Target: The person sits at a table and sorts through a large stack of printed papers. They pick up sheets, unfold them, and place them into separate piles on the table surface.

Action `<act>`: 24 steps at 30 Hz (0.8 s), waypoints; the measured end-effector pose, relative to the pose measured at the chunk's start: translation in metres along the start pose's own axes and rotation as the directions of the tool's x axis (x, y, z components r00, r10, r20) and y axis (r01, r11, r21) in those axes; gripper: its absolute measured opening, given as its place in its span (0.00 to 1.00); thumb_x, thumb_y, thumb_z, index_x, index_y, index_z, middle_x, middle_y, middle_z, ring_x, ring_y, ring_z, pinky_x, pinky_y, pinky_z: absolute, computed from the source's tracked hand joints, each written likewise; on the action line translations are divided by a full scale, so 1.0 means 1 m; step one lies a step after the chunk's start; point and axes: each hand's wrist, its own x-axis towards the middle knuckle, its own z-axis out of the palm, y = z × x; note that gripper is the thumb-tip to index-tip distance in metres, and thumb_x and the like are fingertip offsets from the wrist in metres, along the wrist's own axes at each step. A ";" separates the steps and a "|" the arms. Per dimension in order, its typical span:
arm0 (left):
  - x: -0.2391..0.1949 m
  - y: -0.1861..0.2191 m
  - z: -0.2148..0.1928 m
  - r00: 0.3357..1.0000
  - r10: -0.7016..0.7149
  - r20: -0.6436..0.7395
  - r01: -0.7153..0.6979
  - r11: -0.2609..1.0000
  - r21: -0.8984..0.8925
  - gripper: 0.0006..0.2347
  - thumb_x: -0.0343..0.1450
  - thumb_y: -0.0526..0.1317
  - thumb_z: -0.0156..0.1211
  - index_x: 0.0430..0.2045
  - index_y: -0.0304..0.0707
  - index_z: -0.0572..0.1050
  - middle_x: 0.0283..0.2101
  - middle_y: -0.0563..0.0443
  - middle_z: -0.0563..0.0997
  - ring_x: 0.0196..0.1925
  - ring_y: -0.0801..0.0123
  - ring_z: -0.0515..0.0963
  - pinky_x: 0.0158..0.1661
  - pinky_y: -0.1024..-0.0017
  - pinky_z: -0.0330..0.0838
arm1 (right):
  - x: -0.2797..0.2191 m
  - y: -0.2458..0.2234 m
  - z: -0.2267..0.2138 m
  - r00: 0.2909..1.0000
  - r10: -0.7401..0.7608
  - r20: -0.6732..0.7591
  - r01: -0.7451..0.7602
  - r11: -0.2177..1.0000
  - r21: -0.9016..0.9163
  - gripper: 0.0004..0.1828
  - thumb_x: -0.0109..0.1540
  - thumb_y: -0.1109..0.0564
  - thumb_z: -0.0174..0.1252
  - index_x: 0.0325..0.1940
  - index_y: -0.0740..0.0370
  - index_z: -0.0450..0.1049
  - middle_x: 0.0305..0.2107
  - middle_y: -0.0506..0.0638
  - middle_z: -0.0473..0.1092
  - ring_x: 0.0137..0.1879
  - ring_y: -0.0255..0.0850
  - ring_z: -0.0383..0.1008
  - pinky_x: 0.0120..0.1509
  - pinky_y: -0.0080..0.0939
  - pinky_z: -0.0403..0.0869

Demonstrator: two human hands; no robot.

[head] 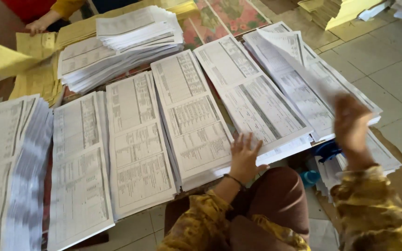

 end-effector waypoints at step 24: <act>-0.161 -0.114 -0.076 0.949 -0.280 -0.145 0.297 0.949 0.110 0.40 0.60 0.56 0.79 0.66 0.48 0.67 0.74 0.33 0.52 0.77 0.30 0.45 0.68 0.30 0.41 | 0.012 -0.028 0.122 0.947 -0.284 0.152 0.319 0.760 -0.566 0.09 0.66 0.64 0.59 0.48 0.59 0.81 0.41 0.54 0.78 0.39 0.52 0.80 0.44 0.48 0.78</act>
